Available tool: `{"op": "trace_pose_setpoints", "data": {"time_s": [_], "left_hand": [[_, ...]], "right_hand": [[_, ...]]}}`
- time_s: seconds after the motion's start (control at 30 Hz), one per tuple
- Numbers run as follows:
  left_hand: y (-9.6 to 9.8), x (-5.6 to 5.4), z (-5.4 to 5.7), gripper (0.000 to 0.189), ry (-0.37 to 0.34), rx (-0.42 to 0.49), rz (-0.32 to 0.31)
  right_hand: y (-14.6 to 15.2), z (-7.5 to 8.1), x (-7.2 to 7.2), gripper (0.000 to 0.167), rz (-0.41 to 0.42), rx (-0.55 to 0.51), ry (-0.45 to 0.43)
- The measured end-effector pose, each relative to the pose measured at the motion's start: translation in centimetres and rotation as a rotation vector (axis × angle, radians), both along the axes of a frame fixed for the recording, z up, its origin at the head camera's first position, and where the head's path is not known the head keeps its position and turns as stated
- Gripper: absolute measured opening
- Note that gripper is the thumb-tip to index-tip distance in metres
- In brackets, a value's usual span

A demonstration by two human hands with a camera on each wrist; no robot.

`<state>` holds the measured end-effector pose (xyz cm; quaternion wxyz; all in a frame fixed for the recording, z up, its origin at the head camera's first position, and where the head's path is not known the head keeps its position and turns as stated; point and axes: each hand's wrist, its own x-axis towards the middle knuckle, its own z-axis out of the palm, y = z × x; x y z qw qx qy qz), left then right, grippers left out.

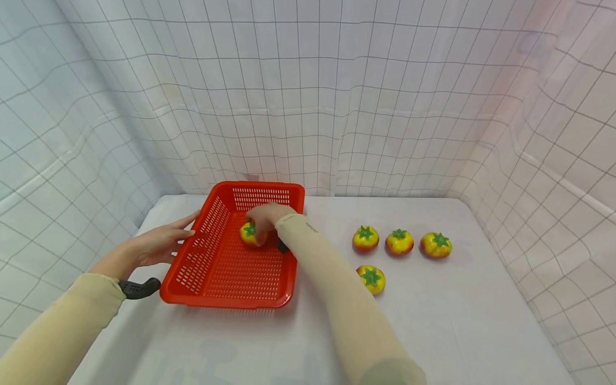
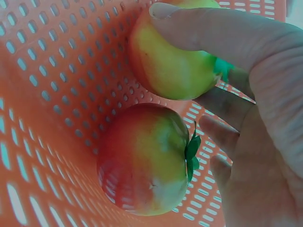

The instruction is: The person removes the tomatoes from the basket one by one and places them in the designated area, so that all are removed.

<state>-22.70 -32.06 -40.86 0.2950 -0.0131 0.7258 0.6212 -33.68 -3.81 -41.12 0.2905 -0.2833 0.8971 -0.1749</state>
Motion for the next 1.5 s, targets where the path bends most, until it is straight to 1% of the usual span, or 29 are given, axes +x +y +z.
{"op": "trace_pose_setpoints", "data": {"time_s": [0.17,0.4,0.5,0.83,1.0,1.2,1.5], "left_hand": [[0.1,0.0,0.2,0.069,-0.001,0.002,-0.003],[0.2,0.0,0.3,0.07,0.003,-0.008,0.002],[0.2,-0.1,0.3,0.07,0.002,-0.012,0.004],[0.2,-0.4,0.3,0.071,-0.01,-0.004,0.006],[0.1,-0.4,0.2,0.07,-0.012,-0.004,0.007],[0.0,-0.5,0.2,0.07,-0.018,0.0,0.007],[-0.2,-0.5,0.1,0.07,-0.024,0.004,0.006]], "right_hand": [[0.2,0.8,0.4,0.059,0.076,-0.064,0.045],[0.3,1.2,0.7,0.06,0.106,-0.214,0.008],[0.3,1.2,0.6,0.059,0.126,-0.246,0.004],[0.1,1.0,0.1,0.061,0.167,-0.271,-0.007],[0.4,1.2,0.5,0.061,0.161,-0.263,-0.031],[0.7,1.6,1.1,0.064,0.128,-0.262,-0.106],[0.8,1.9,1.4,0.061,0.156,-0.281,-0.128]]}}
